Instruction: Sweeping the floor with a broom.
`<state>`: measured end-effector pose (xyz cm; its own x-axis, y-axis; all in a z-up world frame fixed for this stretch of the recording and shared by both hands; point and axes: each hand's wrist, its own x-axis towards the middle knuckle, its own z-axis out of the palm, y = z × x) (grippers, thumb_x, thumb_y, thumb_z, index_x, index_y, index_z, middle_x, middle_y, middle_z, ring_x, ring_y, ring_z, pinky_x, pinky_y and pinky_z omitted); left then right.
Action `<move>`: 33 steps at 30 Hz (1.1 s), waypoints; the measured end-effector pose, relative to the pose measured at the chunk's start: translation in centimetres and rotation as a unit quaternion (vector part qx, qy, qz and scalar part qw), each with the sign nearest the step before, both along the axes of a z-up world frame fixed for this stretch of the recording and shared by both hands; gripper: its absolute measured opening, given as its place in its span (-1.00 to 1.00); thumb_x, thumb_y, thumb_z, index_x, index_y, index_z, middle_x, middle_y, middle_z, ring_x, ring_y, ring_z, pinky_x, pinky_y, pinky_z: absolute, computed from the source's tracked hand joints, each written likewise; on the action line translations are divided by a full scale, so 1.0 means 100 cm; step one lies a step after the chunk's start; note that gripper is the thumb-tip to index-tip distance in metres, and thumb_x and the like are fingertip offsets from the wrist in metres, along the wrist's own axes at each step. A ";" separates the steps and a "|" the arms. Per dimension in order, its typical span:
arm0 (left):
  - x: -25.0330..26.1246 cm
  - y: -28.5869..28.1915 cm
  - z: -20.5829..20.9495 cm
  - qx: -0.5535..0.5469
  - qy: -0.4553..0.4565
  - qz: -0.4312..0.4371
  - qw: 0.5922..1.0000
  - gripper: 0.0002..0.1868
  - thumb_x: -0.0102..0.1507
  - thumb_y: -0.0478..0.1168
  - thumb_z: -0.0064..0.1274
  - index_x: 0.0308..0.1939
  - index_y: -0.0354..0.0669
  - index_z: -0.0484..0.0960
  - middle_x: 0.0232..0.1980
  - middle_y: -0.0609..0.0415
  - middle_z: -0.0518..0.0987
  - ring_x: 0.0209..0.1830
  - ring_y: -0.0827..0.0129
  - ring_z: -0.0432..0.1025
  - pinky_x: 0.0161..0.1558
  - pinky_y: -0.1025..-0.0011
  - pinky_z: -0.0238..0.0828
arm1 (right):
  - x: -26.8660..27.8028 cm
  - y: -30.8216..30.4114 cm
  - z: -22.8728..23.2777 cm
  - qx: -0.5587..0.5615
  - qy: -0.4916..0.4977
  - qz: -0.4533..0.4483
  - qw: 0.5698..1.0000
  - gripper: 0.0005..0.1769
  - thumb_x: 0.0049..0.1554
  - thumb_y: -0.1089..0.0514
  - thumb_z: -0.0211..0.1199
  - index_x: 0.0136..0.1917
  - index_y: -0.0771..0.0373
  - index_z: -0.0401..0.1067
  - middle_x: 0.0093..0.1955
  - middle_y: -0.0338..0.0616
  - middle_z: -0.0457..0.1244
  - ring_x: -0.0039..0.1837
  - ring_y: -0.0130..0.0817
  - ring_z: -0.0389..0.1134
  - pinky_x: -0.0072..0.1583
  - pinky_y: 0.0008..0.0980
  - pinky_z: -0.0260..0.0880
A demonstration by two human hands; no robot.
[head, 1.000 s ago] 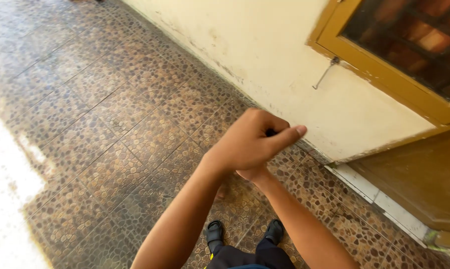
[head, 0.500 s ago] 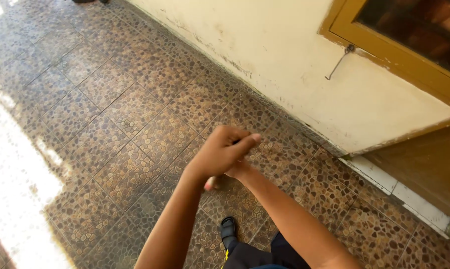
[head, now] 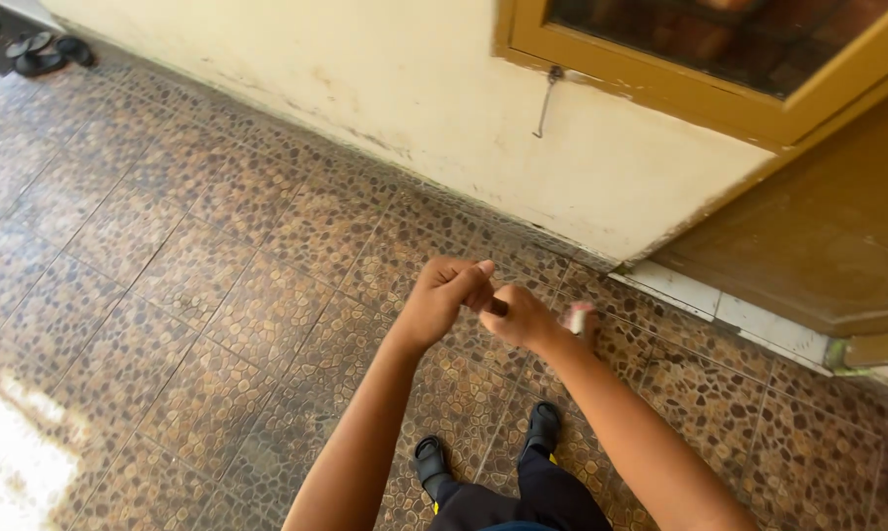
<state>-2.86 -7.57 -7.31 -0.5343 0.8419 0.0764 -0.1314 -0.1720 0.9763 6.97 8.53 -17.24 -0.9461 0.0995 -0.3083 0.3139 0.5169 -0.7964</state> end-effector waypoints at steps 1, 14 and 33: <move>0.005 0.015 -0.023 -0.023 0.012 -0.005 1.000 -0.46 0.48 -0.10 -0.04 -0.61 -0.17 0.43 -0.61 0.18 0.40 -0.65 0.50 0.15 -0.49 0.45 0.07 | 0.009 0.018 -0.014 -0.002 -0.032 -0.003 0.999 -0.64 0.07 0.05 0.11 -0.52 0.13 0.26 -0.59 -0.28 0.13 -0.56 -0.39 0.04 -0.45 -0.26 0.02; 0.088 0.163 0.031 -0.140 0.083 -0.021 0.986 -0.44 0.39 -0.05 0.04 -0.70 -0.18 0.47 -0.70 0.18 0.41 -0.74 0.56 0.16 -0.56 0.43 0.12 | 0.106 0.154 -0.005 0.098 0.029 -0.122 0.987 -0.47 0.12 -0.05 0.18 -0.61 0.13 0.26 -0.63 -0.26 0.16 -0.55 -0.41 0.15 -0.43 -0.32 0.08; 0.121 0.179 0.155 -0.131 0.286 0.096 0.944 -0.49 0.37 -0.04 0.03 -0.61 -0.26 0.44 -0.71 0.10 0.24 -0.72 0.41 0.10 -0.57 0.31 0.08 | 0.013 0.078 0.025 -0.404 0.284 0.040 0.868 -0.71 0.29 -0.03 0.23 0.10 0.18 0.31 0.01 -0.30 0.21 0.04 -0.59 0.24 0.04 -0.45 0.32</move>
